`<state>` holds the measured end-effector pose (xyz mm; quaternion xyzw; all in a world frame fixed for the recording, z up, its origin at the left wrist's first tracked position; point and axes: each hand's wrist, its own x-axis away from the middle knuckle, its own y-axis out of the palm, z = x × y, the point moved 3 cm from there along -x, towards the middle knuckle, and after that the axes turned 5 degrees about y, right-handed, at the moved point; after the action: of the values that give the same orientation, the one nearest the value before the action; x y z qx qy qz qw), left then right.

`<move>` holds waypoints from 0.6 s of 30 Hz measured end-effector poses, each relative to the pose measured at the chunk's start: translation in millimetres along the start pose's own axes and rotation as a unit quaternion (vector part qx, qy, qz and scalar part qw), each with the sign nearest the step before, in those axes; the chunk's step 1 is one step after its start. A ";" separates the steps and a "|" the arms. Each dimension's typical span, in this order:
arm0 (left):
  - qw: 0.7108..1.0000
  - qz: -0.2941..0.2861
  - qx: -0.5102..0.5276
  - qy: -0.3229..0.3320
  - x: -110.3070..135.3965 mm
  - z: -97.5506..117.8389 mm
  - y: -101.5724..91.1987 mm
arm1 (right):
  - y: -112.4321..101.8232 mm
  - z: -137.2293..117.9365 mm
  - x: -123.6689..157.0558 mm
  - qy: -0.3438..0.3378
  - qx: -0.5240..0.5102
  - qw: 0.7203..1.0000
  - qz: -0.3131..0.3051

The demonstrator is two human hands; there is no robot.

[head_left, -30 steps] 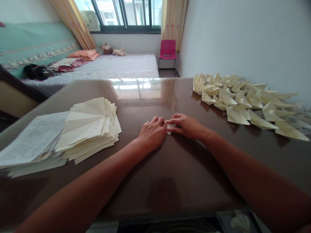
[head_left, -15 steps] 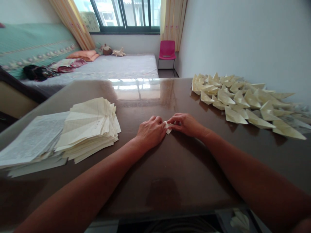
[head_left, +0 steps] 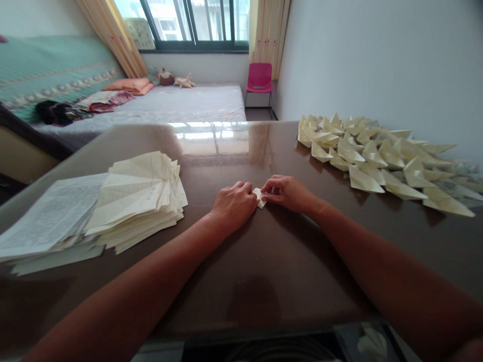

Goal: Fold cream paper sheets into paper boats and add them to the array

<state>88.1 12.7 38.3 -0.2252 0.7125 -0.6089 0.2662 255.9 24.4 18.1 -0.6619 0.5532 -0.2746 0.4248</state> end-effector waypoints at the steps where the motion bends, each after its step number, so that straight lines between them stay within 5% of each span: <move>1: 1.000 -0.001 -0.002 0.001 0.4 -0.1 -0.6 | -1.3 -0.9 0.5 0.001 -0.001 1.000 0.003; 18: 1.000 0.001 -0.005 0.010 0.3 2.2 2.8 | 1.9 -2.7 1.0 -0.002 0.033 0.999 -0.007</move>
<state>89.3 11.4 35.2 -0.2198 0.7186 -0.6070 0.2586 252.9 22.7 17.6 -0.6516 0.5386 -0.2945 0.4456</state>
